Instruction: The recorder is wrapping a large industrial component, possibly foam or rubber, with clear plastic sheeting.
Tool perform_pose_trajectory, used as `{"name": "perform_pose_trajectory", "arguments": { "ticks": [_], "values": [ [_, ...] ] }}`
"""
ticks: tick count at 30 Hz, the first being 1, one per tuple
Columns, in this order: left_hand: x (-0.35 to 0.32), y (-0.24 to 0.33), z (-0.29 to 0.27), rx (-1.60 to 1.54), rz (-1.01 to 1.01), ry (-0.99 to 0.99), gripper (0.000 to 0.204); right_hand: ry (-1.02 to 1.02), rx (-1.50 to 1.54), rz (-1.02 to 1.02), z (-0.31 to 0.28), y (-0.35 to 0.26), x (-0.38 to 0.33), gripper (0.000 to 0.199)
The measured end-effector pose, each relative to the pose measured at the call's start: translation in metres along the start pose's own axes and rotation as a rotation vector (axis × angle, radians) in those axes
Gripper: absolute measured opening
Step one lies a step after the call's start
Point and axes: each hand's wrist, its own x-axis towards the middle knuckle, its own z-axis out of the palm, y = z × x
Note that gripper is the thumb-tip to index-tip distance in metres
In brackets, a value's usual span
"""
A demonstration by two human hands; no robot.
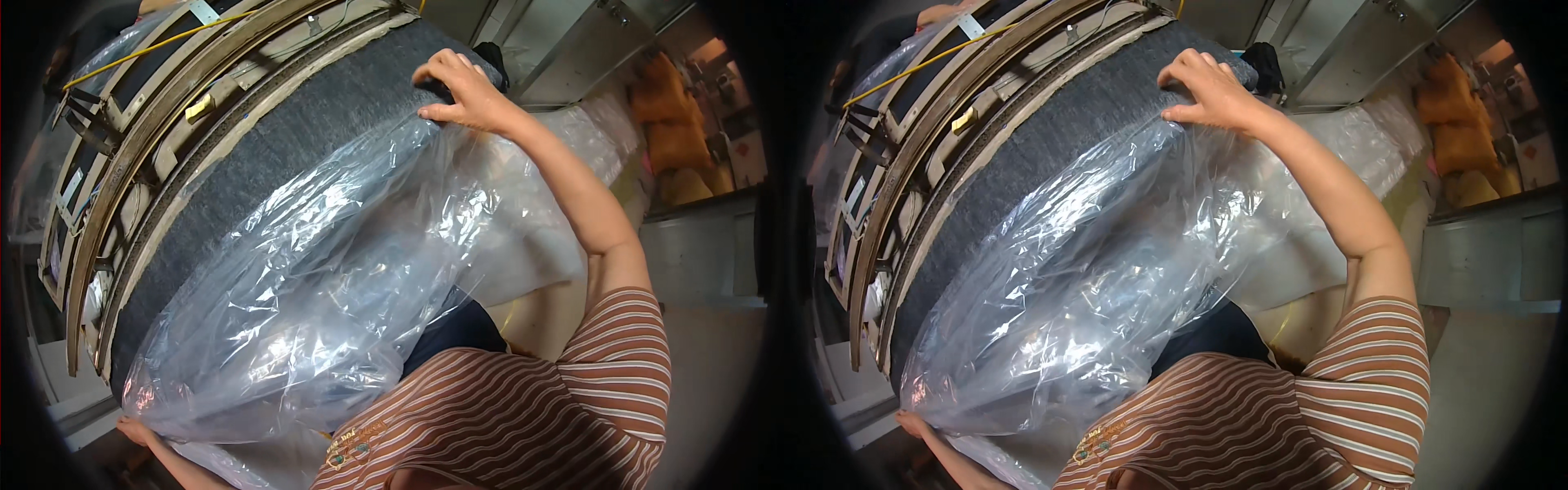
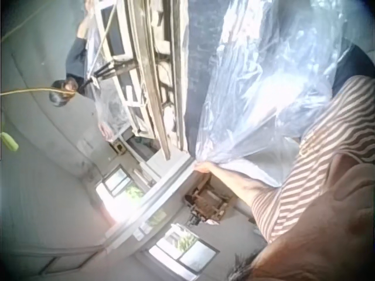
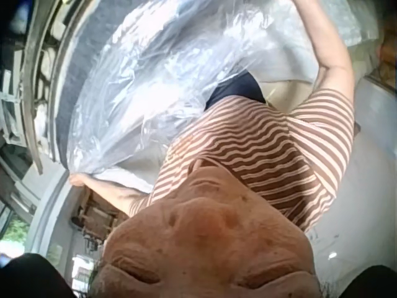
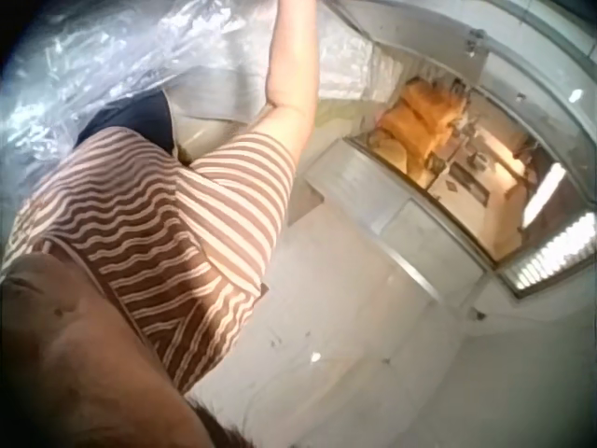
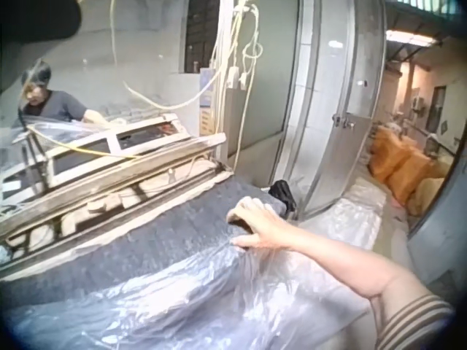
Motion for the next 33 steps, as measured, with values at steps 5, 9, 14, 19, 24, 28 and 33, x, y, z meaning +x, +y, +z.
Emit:
{"name": "perform_pose_trajectory", "arguments": {
  "ticks": [5,9,14,19,24,28,33],
  "values": [
    [0.02,-0.025,-0.003,-0.071,0.025,0.039,0.033,-0.083,0.315,-0.085,0.012,0.008,0.008,0.016],
    [0.001,-0.005,0.002,-0.053,0.047,0.002,0.033,0.134,0.666,0.162,-0.002,-0.024,-0.012,0.011],
    [-0.012,0.003,-0.013,-0.136,0.108,0.072,0.034,-0.024,0.82,0.251,0.011,-0.033,-0.045,0.009],
    [0.012,-0.015,-0.048,-0.497,-0.164,0.319,0.033,0.142,0.711,0.203,0.035,-0.041,-0.047,0.009],
    [0.03,-0.038,-0.103,-0.712,-0.179,0.285,0.033,0.12,0.616,0.153,0.031,-0.044,-0.049,0.01],
    [0.028,-0.074,-0.141,-1.013,-0.213,0.083,0.034,0.088,0.527,0.127,0.028,-0.041,-0.044,0.01],
    [0.0,-0.117,-0.143,-1.083,-0.12,-0.002,0.037,0.083,0.385,0.018,0.023,-0.033,-0.037,0.012]
  ]
}}
